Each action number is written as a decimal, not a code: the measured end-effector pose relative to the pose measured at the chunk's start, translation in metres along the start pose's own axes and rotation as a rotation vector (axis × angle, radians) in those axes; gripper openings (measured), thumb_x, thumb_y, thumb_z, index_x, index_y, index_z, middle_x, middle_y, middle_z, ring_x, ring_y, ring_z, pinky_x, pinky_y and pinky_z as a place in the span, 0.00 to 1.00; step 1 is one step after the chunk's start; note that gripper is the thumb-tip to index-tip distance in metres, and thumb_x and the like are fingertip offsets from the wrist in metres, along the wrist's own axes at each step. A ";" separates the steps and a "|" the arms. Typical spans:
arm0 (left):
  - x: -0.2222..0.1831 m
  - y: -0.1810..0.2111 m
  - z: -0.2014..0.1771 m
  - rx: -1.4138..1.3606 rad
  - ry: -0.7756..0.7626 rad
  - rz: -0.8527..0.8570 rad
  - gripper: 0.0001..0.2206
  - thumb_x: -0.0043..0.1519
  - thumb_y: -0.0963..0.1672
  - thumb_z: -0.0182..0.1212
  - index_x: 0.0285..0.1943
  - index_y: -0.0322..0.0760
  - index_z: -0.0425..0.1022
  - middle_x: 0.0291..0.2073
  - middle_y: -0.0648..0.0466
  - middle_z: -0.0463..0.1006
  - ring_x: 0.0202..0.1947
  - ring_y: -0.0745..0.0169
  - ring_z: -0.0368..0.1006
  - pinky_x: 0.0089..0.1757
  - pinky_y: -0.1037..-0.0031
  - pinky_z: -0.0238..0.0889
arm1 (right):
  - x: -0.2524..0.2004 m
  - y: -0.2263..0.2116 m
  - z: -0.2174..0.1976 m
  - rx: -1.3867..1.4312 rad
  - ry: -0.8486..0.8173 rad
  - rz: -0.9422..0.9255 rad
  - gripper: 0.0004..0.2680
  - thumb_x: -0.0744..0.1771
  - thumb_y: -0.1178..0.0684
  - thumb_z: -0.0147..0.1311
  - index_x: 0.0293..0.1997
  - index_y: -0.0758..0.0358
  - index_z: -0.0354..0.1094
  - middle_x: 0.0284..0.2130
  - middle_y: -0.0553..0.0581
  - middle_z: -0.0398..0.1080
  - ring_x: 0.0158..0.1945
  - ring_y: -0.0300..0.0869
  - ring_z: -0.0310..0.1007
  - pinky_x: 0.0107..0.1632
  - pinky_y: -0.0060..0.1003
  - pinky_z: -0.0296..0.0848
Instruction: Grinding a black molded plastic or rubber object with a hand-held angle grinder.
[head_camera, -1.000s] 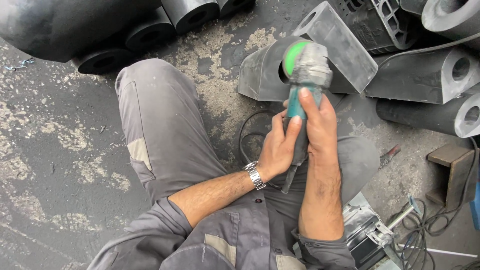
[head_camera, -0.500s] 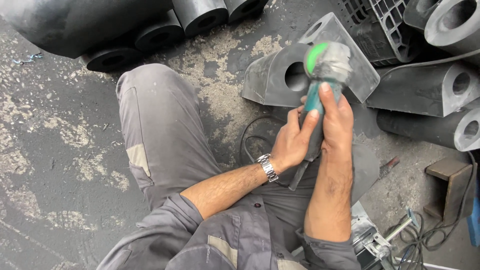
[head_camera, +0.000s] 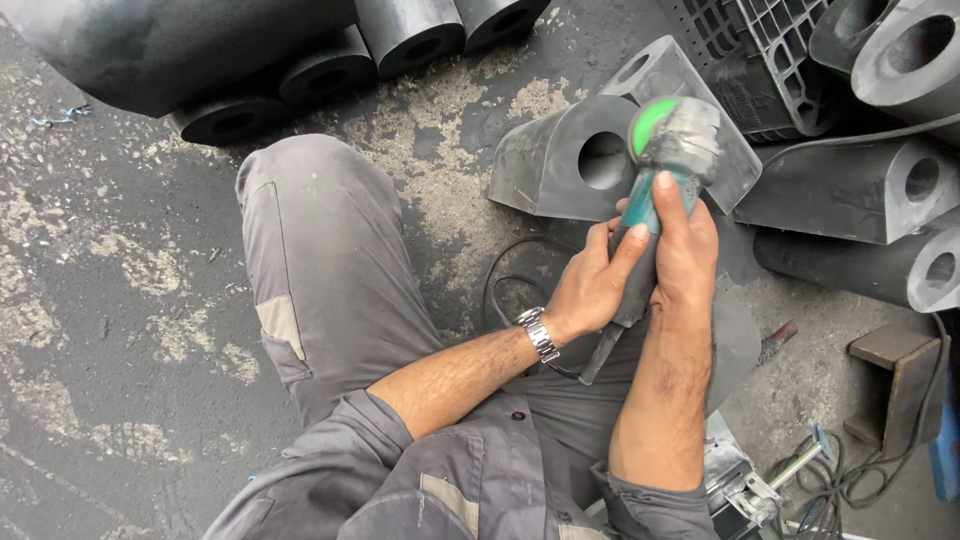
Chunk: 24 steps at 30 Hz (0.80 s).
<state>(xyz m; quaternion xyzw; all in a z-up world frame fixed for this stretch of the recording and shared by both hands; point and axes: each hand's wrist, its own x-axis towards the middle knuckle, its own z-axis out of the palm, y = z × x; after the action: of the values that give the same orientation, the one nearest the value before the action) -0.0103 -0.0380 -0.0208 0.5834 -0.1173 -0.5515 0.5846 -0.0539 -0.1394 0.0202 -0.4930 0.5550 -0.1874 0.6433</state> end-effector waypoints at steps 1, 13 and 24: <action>0.001 0.000 0.002 0.053 -0.067 -0.055 0.34 0.68 0.59 0.44 0.67 0.25 0.60 0.53 0.31 0.77 0.57 0.39 0.75 0.53 0.60 0.66 | -0.001 0.002 -0.005 0.031 0.029 0.003 0.16 0.68 0.42 0.59 0.48 0.68 0.67 0.34 0.59 0.75 0.30 0.41 0.77 0.33 0.35 0.78; 0.013 0.016 -0.007 0.096 -0.024 -0.080 0.32 0.68 0.58 0.45 0.69 0.28 0.61 0.50 0.31 0.77 0.55 0.34 0.74 0.52 0.58 0.66 | 0.011 -0.008 0.003 -0.001 -0.027 -0.020 0.17 0.68 0.41 0.59 0.50 0.68 0.68 0.35 0.59 0.75 0.32 0.42 0.77 0.36 0.36 0.78; 0.078 0.026 -0.030 1.093 0.299 0.775 0.32 0.64 0.53 0.57 0.70 0.24 0.64 0.70 0.39 0.64 0.73 0.43 0.56 0.70 0.54 0.47 | -0.083 0.050 -0.092 0.325 0.236 -0.053 0.18 0.74 0.41 0.46 0.60 0.70 0.64 0.42 0.65 0.74 0.40 0.52 0.76 0.45 0.49 0.78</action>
<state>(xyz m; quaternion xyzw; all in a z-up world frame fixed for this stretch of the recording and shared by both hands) 0.0550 -0.0895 -0.0479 0.7802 -0.4972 -0.0778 0.3715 -0.1777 -0.0910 0.0311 -0.3717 0.5758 -0.3477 0.6399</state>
